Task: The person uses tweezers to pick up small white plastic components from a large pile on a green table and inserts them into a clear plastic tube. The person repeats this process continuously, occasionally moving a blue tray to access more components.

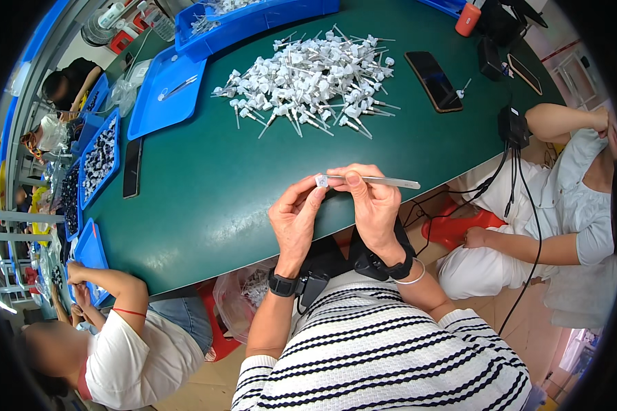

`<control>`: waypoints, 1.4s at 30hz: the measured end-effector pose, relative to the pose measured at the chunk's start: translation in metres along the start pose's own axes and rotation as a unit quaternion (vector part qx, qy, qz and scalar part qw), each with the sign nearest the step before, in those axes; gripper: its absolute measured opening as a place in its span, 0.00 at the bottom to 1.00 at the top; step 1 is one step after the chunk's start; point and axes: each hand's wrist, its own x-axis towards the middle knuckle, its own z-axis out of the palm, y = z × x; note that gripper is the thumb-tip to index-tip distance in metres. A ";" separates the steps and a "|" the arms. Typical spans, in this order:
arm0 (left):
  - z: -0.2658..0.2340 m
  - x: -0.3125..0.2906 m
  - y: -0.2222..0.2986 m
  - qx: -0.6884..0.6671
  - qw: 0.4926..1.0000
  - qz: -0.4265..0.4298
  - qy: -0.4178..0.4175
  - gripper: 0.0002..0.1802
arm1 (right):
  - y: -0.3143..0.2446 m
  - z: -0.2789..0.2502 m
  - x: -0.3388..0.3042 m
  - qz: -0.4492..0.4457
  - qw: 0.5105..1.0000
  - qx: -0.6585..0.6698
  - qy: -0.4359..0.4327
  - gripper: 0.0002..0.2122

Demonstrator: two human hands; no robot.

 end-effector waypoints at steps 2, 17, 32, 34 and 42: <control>0.000 0.000 0.001 -0.004 1.000 -0.007 0.000 0.13 | 0.000 0.000 -0.001 -0.004 1.000 0.002 0.005 0.10; -0.002 0.000 -0.001 -0.028 1.000 -0.005 -0.008 0.13 | 0.003 -0.003 0.006 -0.047 0.995 -0.085 -0.028 0.07; 0.000 0.000 0.000 -0.025 1.000 0.000 0.002 0.12 | 0.003 0.003 0.003 -0.045 0.996 -0.073 -0.003 0.07; 0.000 -0.001 -0.001 -0.023 1.000 0.002 0.005 0.12 | 0.001 0.001 0.007 -0.065 0.991 -0.117 -0.032 0.06; -0.003 0.002 0.004 -0.064 0.998 -0.016 0.001 0.13 | -0.020 -0.003 0.013 -0.071 0.985 -0.143 -0.062 0.06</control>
